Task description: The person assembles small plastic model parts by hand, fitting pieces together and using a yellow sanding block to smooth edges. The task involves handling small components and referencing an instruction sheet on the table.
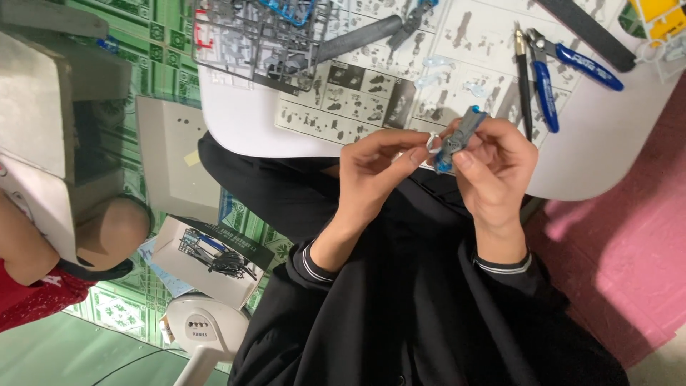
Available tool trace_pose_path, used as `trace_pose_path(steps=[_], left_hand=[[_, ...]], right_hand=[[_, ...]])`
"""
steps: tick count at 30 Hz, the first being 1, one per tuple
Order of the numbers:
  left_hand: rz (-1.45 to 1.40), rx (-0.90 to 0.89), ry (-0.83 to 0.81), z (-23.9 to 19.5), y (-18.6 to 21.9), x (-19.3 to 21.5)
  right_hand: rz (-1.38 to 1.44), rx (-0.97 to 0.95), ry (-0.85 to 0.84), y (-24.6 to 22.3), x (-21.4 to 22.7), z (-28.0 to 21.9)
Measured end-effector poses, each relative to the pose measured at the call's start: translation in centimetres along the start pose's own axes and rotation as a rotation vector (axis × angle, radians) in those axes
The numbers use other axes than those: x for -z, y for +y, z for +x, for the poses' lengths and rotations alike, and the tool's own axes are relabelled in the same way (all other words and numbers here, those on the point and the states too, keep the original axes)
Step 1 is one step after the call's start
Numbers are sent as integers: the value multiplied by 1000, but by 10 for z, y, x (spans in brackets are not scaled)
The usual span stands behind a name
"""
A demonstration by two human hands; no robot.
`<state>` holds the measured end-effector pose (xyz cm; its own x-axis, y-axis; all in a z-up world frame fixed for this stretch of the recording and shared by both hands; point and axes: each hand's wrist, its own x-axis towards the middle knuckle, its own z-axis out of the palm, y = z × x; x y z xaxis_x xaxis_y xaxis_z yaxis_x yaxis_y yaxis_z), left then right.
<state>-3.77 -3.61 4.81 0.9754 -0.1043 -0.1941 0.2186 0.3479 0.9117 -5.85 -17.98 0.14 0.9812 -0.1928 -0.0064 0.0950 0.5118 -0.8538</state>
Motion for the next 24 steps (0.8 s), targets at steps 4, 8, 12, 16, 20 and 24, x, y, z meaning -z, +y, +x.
trace_pose_path(steps=[4,8,12,16,20,24], left_hand=[[116,-31,-2,-2,7,1],[125,-73,-14,-3,4,3],[87,-78,-25,-5,0,6],[74,-73,-38,-5,10,3],[101,-86,-42,-6,9,4],[167,-86,-29,-6,9,2]], right_hand=[[-15,9,-13,6,10,0],[-12,-6,2,5,9,-2],[54,-33,37,7,9,-6],[58,-35,18,11,18,-5],[28,-26,6,14,23,-6],[-23,16,33,6,11,-4]])
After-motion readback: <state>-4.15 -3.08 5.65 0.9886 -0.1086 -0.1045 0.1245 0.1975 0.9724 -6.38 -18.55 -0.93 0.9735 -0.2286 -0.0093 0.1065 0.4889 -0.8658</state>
